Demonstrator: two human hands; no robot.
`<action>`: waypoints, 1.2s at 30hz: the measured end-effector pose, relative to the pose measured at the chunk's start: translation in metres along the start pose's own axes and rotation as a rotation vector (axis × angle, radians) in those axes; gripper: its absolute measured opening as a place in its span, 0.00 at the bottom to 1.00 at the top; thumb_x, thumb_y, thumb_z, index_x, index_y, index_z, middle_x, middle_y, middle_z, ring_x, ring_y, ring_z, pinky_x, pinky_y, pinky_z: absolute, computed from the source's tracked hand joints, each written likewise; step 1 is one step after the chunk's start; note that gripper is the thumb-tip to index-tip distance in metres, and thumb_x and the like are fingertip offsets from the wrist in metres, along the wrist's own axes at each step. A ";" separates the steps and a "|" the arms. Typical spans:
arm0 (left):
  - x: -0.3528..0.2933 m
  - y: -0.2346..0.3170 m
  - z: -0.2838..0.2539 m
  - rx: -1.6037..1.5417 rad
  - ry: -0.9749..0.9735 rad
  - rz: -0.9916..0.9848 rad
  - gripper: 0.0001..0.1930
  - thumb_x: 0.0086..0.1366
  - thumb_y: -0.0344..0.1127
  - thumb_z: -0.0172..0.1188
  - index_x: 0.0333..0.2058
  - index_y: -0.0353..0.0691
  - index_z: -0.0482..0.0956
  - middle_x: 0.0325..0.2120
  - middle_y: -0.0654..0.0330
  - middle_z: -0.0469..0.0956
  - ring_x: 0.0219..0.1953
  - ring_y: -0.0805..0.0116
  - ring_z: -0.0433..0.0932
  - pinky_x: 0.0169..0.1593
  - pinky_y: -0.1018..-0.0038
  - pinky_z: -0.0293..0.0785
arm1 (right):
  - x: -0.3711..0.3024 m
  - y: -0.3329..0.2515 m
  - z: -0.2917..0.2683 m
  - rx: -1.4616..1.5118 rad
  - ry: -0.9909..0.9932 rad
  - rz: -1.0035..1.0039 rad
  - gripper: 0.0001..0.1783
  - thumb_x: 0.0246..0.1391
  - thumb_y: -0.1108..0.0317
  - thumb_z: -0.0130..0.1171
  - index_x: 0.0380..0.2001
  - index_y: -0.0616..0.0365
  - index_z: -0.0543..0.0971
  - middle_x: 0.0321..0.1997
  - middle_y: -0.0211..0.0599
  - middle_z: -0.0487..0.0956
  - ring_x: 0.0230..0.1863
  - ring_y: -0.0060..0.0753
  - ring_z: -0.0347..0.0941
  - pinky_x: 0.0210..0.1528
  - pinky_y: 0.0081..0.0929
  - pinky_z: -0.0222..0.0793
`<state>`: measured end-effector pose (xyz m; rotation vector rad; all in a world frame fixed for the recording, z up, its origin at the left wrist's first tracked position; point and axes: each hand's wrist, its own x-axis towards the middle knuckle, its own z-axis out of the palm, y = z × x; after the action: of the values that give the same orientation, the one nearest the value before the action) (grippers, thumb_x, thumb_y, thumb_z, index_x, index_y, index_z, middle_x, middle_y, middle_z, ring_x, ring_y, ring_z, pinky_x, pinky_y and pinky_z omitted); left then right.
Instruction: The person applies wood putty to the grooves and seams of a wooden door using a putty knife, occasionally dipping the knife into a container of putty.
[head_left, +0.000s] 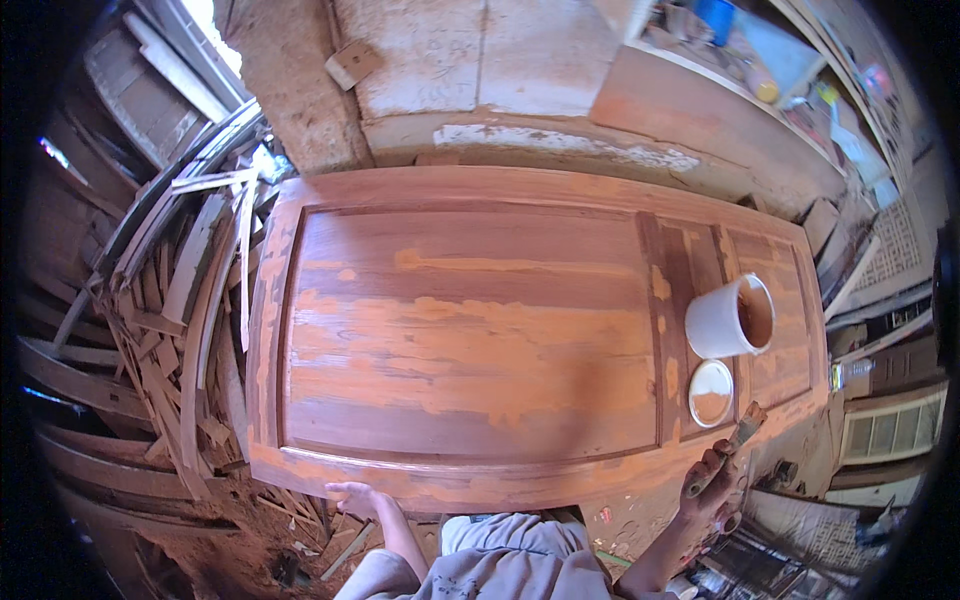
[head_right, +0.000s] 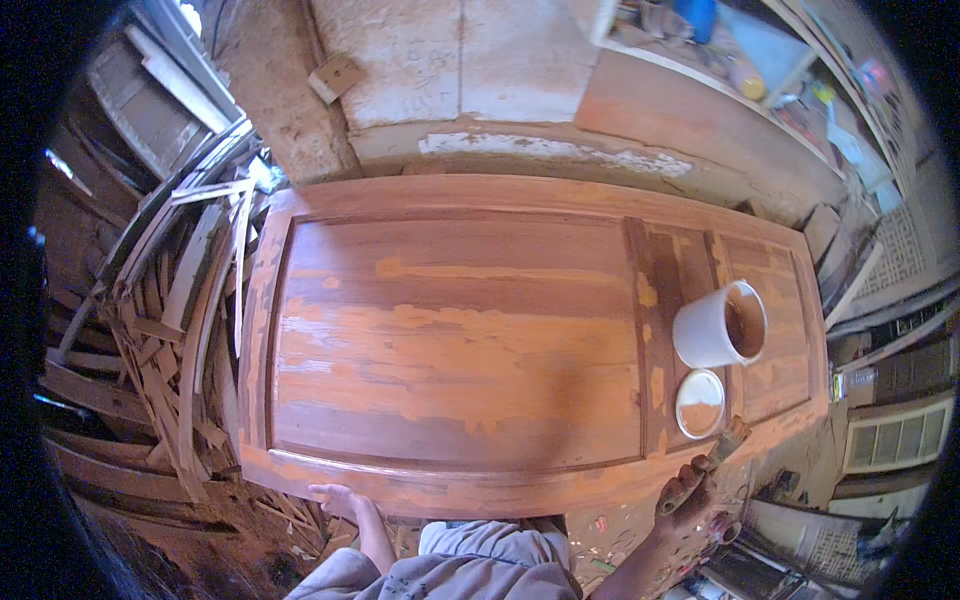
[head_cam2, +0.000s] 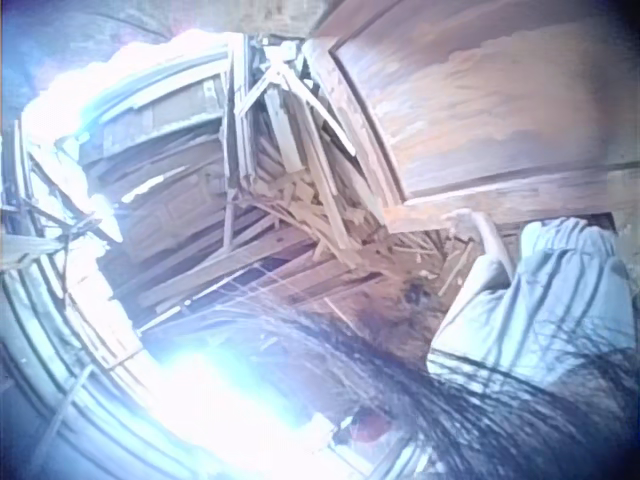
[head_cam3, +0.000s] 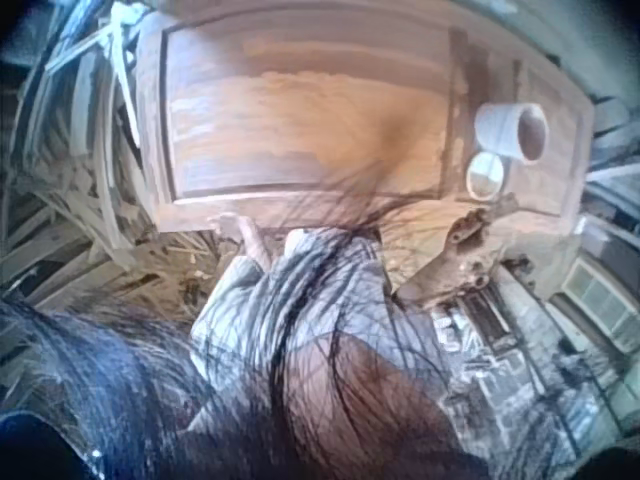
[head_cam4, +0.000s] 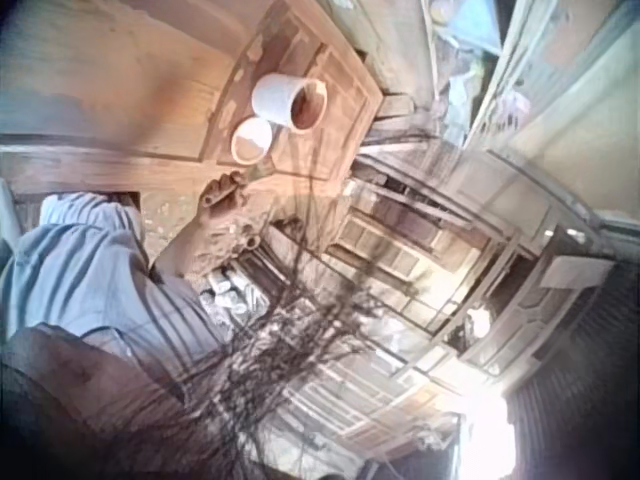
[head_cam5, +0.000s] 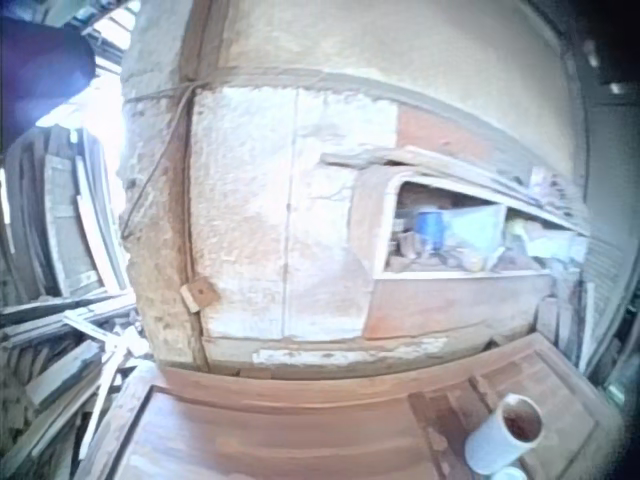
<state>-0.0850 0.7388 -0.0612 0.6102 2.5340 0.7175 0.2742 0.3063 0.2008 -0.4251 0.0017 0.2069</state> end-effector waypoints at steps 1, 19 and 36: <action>0.001 0.000 -0.004 0.000 -0.009 -0.014 0.45 0.66 0.70 0.42 0.50 0.20 0.69 0.44 0.30 0.76 0.45 0.35 0.78 0.49 0.45 0.73 | -0.007 -0.007 -0.001 0.009 -0.003 -0.016 0.16 0.65 0.69 0.45 0.54 0.64 0.65 0.52 0.41 0.70 0.37 0.30 0.66 0.34 0.31 0.70; -0.134 0.188 0.130 -0.375 -0.331 1.036 0.23 0.70 0.42 0.55 0.51 0.24 0.71 0.46 0.42 0.75 0.50 0.50 0.73 0.57 0.60 0.67 | 0.107 0.119 -0.009 -0.577 0.350 0.293 0.16 0.68 0.54 0.49 0.48 0.53 0.70 0.33 0.29 0.69 0.30 0.23 0.67 0.26 0.23 0.68; -0.240 0.320 0.305 0.163 -0.329 1.663 0.31 0.71 0.51 0.49 0.60 0.29 0.63 0.62 0.43 0.64 0.65 0.44 0.59 0.68 0.53 0.54 | 0.427 0.311 -0.078 -2.133 -0.309 -0.195 0.22 0.66 0.67 0.48 0.62 0.56 0.64 0.43 0.64 0.78 0.45 0.69 0.76 0.46 0.52 0.73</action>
<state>0.3580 0.9768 -0.0464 2.6192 1.2886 0.6993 0.6328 0.6363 -0.0167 -2.4974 -0.6107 -0.0048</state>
